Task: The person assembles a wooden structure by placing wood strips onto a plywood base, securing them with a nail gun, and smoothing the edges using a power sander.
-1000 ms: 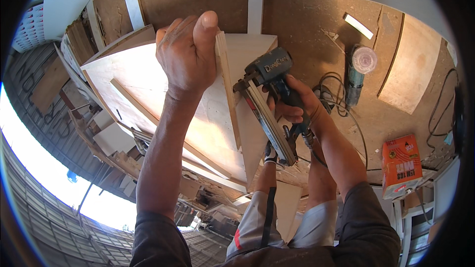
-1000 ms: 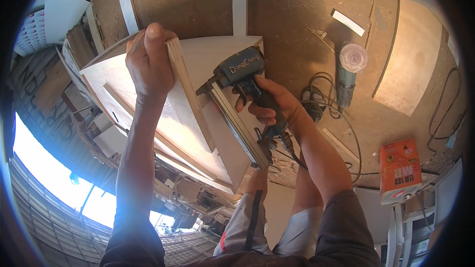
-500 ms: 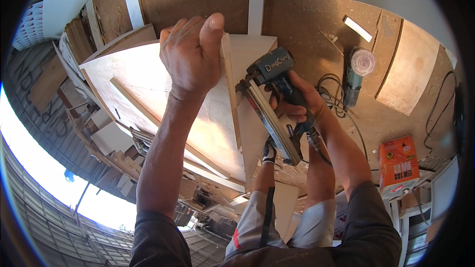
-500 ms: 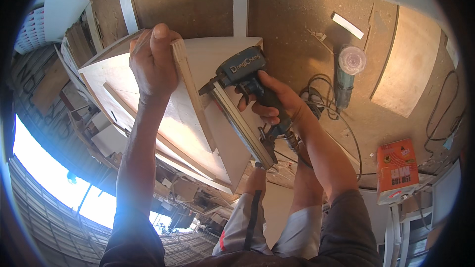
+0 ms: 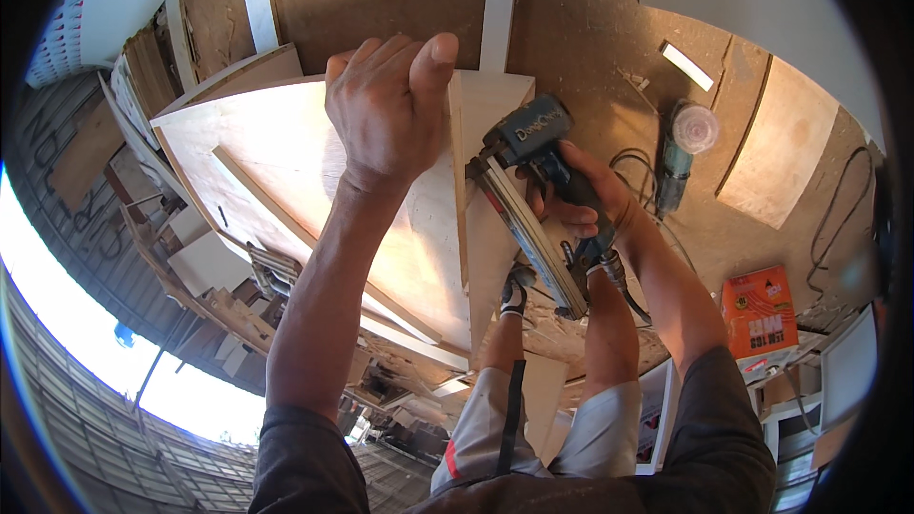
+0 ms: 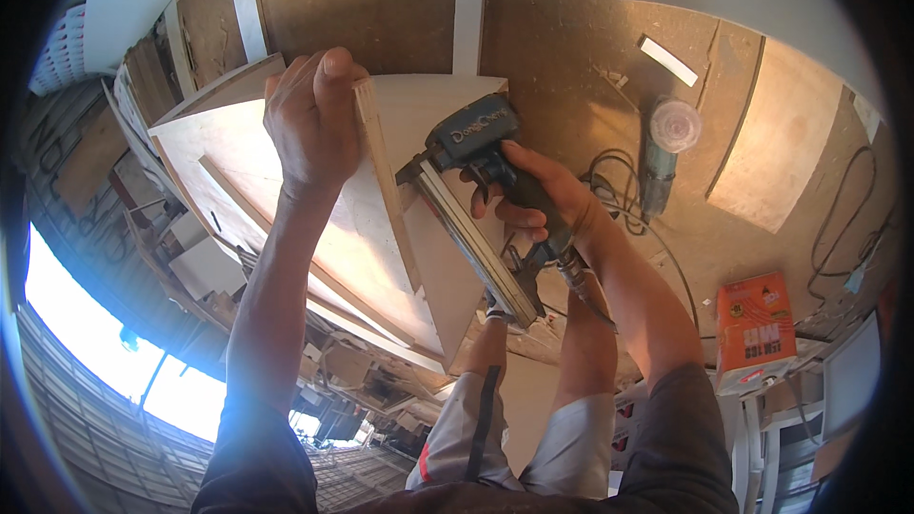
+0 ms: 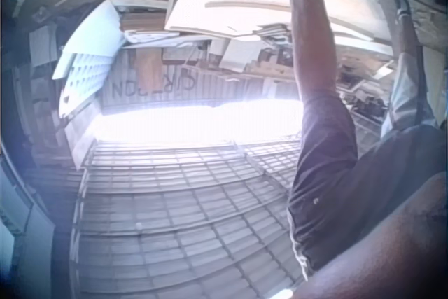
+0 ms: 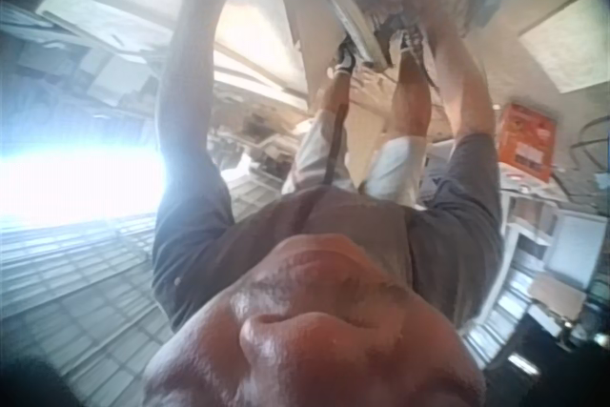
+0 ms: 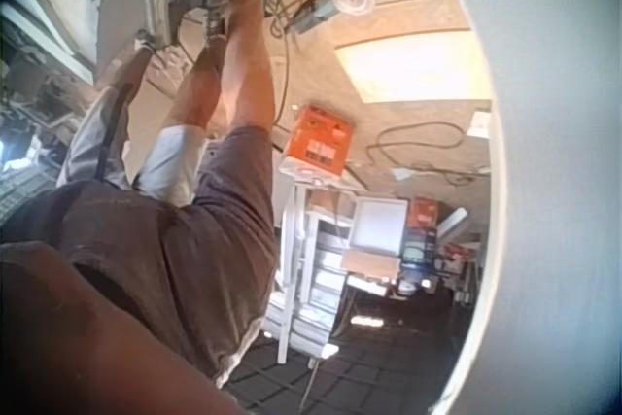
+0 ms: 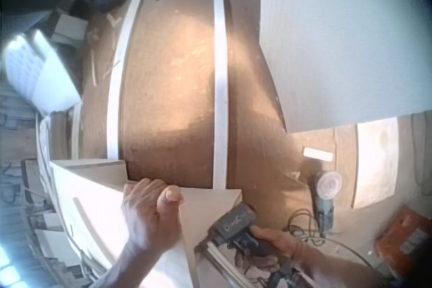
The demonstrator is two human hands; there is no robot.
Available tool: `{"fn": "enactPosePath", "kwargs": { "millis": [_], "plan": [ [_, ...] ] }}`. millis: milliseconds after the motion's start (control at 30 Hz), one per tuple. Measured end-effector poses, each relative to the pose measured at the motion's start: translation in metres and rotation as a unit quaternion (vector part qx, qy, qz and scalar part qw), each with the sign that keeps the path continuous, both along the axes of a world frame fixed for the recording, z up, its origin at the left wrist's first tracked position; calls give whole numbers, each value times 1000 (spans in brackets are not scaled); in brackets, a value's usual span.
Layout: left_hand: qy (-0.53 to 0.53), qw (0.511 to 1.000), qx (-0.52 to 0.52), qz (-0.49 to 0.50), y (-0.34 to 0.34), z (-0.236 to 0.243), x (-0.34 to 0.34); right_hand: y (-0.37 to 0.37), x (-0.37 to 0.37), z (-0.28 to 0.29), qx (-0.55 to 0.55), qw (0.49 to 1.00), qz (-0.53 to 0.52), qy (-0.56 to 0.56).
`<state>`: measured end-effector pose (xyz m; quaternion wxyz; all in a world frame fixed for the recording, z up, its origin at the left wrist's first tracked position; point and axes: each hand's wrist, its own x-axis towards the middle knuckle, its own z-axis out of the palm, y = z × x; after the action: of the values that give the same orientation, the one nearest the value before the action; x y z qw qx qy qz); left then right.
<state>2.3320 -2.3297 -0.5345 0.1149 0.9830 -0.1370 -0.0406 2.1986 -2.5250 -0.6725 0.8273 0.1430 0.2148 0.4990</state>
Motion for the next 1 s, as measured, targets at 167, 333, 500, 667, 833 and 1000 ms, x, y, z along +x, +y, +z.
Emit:
{"fn": "enactPosePath", "kwargs": {
  "millis": [167,333,500,667,833,1000],
  "plan": [
    [-66,994,-85,10,-1,-10,0,-20,-26,20,-113,992,-41,28],
    [-47,998,-45,20,3,0,-1,-72,-60,58,-275,961,11,-2],
    [17,994,-101,33,21,19,1,-117,-88,118,-434,894,107,-26],
    [-17,988,-101,117,22,55,-39,-149,-139,161,-585,798,134,-62],
    [-14,988,-80,132,35,54,-107,-135,-183,183,-702,690,152,-85],
    [-96,993,-57,45,54,58,-76,-110,-195,195,-730,650,158,-137]
  ]
}}
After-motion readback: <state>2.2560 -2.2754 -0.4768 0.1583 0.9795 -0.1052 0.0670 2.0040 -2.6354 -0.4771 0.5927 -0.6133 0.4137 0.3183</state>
